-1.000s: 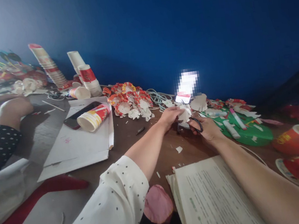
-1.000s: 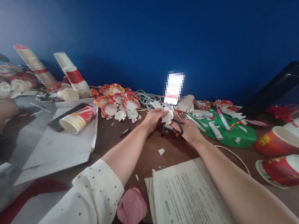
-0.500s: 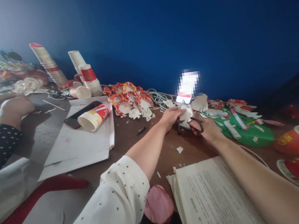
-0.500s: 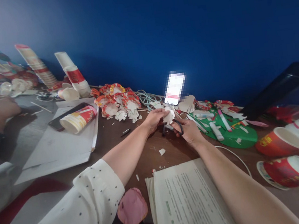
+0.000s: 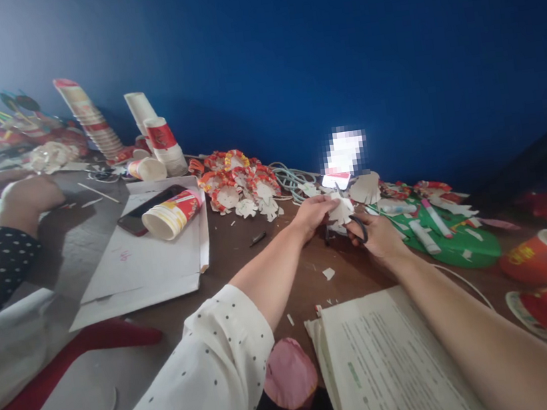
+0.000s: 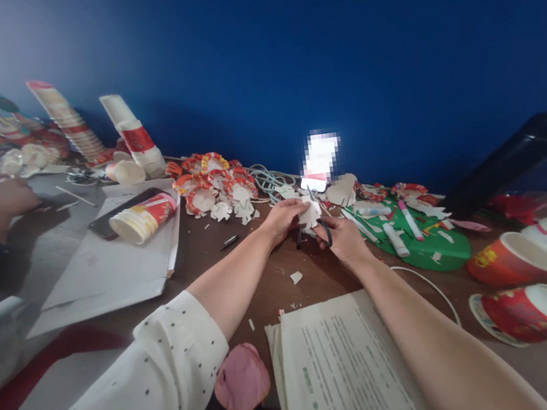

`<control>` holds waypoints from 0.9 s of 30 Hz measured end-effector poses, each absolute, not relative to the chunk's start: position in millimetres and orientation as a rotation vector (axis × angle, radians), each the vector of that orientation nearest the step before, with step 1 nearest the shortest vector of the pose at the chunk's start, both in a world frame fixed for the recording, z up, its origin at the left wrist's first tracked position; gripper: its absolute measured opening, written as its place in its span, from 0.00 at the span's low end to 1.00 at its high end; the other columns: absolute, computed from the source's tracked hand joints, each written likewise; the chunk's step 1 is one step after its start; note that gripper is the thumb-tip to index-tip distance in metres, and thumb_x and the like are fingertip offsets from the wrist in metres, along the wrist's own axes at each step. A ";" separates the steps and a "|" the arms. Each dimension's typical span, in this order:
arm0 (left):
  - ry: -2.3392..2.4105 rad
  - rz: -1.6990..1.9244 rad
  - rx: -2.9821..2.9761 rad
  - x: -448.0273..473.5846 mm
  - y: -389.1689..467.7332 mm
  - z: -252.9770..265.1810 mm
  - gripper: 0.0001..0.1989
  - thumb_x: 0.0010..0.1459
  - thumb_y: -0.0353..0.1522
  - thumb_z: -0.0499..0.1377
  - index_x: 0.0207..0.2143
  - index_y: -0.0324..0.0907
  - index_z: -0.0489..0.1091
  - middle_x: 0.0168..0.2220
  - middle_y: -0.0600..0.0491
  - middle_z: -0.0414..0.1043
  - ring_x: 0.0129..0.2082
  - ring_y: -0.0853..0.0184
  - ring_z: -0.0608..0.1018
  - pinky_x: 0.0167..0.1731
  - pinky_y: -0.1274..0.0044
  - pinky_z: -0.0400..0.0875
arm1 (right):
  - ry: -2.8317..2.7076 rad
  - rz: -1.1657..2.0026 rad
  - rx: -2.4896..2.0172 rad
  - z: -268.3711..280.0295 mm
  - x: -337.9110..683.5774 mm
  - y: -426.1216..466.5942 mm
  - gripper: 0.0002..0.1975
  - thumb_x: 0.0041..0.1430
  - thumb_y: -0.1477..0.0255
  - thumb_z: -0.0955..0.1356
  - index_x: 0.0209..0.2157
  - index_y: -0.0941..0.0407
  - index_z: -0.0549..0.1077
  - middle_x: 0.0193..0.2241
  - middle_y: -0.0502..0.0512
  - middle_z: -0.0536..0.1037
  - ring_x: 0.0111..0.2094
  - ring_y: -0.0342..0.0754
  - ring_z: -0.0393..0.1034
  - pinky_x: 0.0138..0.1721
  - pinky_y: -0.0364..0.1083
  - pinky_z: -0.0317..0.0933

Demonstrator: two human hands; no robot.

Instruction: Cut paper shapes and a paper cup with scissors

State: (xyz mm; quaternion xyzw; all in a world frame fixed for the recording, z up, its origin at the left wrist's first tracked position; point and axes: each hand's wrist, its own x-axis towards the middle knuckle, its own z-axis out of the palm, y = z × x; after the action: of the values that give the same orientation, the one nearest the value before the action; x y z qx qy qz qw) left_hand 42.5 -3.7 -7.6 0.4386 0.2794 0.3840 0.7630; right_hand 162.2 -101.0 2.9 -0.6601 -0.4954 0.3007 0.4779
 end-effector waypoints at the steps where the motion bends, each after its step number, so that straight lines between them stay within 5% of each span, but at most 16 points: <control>1: 0.609 0.848 0.949 42.5 -3.5 -7.8 0.12 0.49 0.32 0.68 0.23 0.37 0.66 0.17 0.59 0.64 0.17 0.76 0.65 0.26 0.79 0.61 | -1.171 0.739 -1.611 1.9 161.8 -100.6 0.17 0.46 0.56 0.73 0.22 0.55 0.74 0.15 0.48 0.69 0.16 0.43 0.62 0.18 0.43 0.53; 13: 0.621 0.877 0.919 45.5 -0.5 -10.2 0.09 0.45 0.26 0.68 0.29 0.36 0.72 0.23 0.56 0.71 0.23 0.74 0.72 0.32 0.77 0.67 | -0.845 0.749 -1.392 -6.8 170.0 -92.2 0.31 0.42 0.56 0.75 0.48 0.56 0.76 0.27 0.51 0.78 0.24 0.45 0.69 0.19 0.40 0.53; 27: 0.555 0.729 1.094 47.8 -8.8 -11.1 0.10 0.44 0.26 0.68 0.32 0.36 0.74 0.27 0.54 0.74 0.27 0.72 0.74 0.35 0.77 0.66 | -0.835 0.603 -1.370 -3.5 164.0 -92.1 0.25 0.41 0.62 0.75 0.44 0.55 0.75 0.22 0.46 0.72 0.17 0.39 0.59 0.18 0.41 0.55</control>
State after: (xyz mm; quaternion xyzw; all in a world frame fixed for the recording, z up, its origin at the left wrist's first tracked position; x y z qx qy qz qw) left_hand 47.8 -8.8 -11.1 0.5018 0.2544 0.3346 0.7560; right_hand 164.0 -92.1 -3.5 -0.6041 -0.3684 0.2658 0.6547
